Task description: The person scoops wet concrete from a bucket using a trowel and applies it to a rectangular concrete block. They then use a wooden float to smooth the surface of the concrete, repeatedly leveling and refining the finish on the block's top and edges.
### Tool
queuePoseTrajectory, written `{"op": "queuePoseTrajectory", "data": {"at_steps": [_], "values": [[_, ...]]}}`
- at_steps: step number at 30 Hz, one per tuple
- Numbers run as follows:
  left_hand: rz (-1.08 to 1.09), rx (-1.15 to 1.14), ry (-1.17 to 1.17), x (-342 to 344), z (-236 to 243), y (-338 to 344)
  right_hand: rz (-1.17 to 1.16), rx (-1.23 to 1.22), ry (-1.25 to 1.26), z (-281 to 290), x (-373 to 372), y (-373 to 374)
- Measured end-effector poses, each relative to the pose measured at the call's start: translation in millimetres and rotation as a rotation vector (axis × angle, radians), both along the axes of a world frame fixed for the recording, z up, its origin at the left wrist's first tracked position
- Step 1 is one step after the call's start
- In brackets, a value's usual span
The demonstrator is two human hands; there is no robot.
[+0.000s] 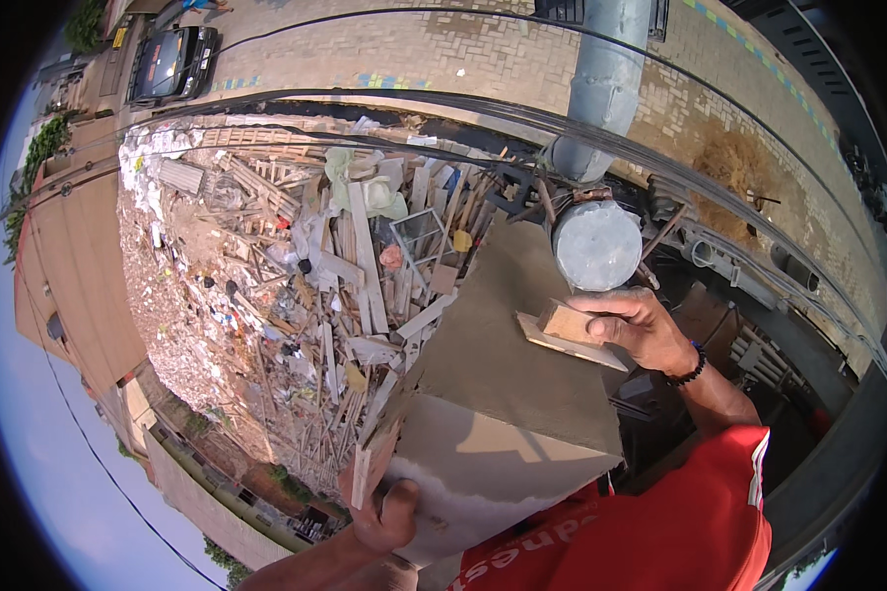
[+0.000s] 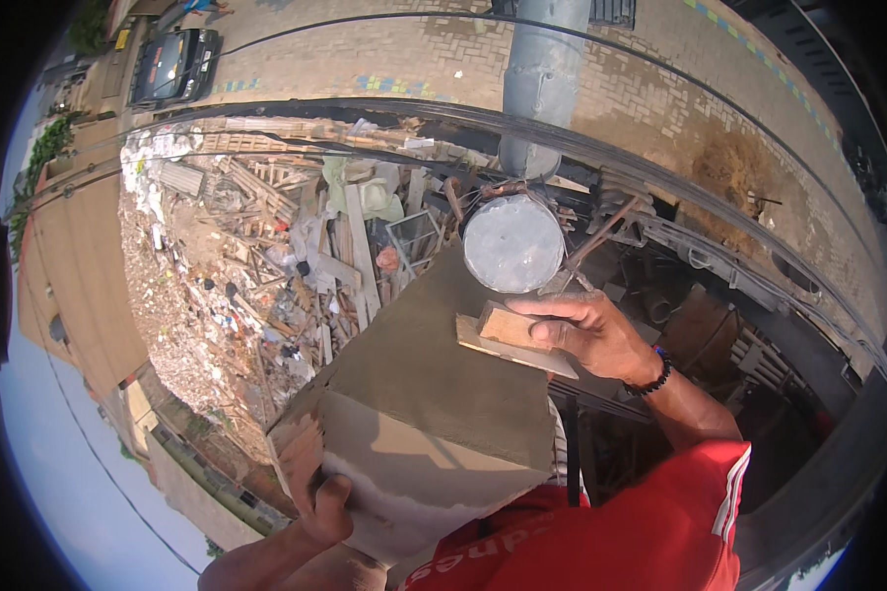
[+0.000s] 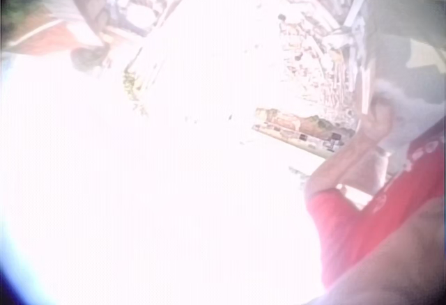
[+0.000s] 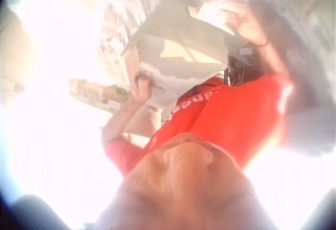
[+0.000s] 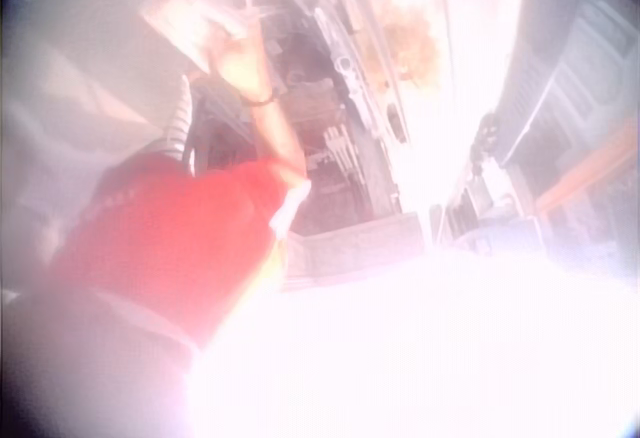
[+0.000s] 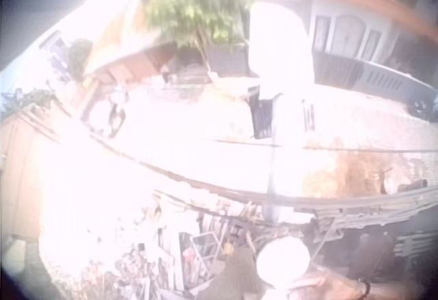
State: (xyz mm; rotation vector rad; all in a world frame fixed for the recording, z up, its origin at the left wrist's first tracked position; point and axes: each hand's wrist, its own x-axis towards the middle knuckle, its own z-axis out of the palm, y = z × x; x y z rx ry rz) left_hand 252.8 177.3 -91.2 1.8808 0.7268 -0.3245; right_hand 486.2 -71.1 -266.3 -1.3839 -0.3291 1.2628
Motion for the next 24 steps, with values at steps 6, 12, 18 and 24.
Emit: {"op": "queuePoseTrajectory", "data": {"at_steps": [6,12,18,24], "values": [[-0.070,0.098,-0.050,-11,-6,0,-0.157,-0.140,-0.128,-7,18,-17],[0.056,-0.013,0.021,-4,1,-2,-0.230,-0.200,-0.201,-188,7,-9],[-0.035,0.117,-0.010,-2,0,-2,-0.314,-0.008,-0.035,-236,4,17],[-0.104,0.062,-0.083,-11,-4,2,-0.463,0.285,0.413,-246,-3,37]]}}
